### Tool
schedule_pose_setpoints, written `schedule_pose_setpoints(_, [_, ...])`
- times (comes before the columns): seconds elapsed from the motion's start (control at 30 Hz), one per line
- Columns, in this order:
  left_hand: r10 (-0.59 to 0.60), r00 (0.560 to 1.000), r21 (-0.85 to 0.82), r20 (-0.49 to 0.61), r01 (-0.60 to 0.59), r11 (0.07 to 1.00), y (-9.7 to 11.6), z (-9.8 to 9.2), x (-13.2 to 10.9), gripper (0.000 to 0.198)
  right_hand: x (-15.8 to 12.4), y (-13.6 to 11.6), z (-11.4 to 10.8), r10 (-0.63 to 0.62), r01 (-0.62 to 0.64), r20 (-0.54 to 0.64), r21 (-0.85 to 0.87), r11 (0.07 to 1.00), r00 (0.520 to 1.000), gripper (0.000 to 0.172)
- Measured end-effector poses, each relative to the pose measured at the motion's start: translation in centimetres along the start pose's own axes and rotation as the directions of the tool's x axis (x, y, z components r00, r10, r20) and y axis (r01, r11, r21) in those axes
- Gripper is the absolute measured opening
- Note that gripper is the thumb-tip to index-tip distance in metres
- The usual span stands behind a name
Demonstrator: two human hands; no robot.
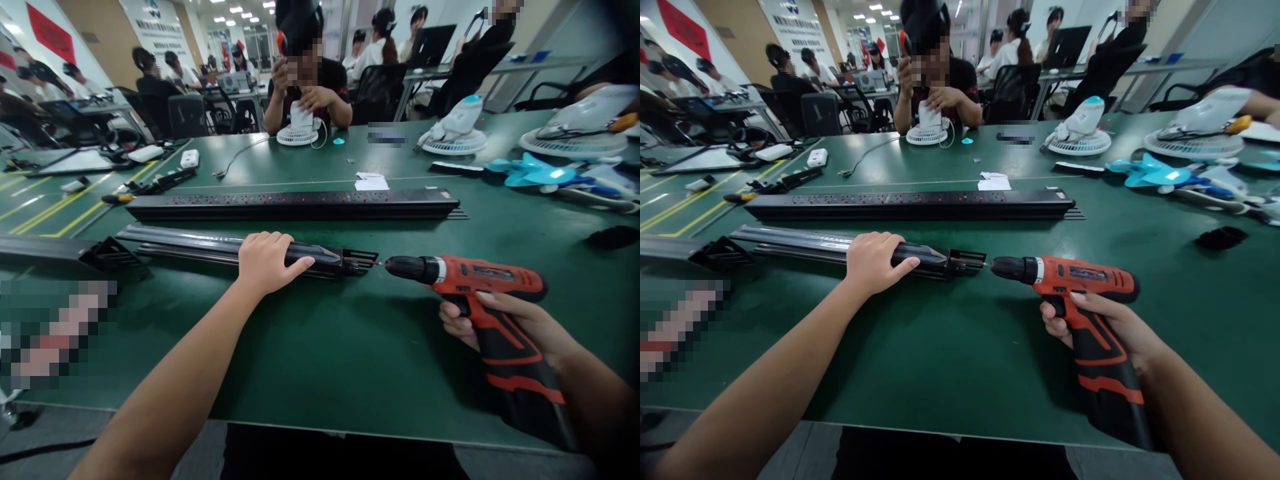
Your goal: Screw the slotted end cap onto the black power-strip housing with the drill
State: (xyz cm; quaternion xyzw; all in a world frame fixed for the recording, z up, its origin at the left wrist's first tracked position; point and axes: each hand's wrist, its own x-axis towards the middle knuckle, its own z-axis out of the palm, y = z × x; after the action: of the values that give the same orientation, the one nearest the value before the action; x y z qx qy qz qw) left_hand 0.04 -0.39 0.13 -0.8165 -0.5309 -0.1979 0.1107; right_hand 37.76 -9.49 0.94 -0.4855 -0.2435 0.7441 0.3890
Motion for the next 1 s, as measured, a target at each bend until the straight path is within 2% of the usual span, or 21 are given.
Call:
schedule_pose_setpoints(0.1, [0.0, 1.0, -0.003, -0.005, 0.0, 1.0, 0.0, 0.0, -0.01, 0.071, 0.09, 0.16, -0.11, 0.067, -0.067, -0.004, 0.051, 0.996, 0.998, 0.04])
schedule_pose_setpoints(0.23, [0.001, 1.0, -0.014, -0.004, -0.001, 1.0, 0.01, -0.05, 0.0, 0.07, 0.3, 0.38, -0.48, 0.061, -0.062, 0.026, 0.071, 0.996, 0.998, 0.047])
schedule_pose_setpoints(0.67, [-0.007, 1.0, 0.001, 0.007, 0.007, 1.0, 0.09, -0.1, 0.03, 0.069, 0.04, 0.22, 0.16, 0.04, -0.039, -0.028, 0.044, 0.998, 0.999, 0.044])
schedule_pose_setpoints(0.87, [-0.007, 1.0, 0.0, -0.004, 0.007, 1.0, 0.06, -0.04, 0.0, 0.069, -0.08, 0.07, 0.41, 0.041, -0.038, -0.065, 0.048, 0.998, 0.997, 0.038])
schedule_pose_setpoints(1.0, [-0.002, 1.0, -0.013, -0.015, 0.002, 1.0, 0.03, -0.01, 0.0, 0.07, -0.03, 0.18, 0.21, 0.039, -0.036, -0.05, 0.06, 0.998, 0.998, 0.035])
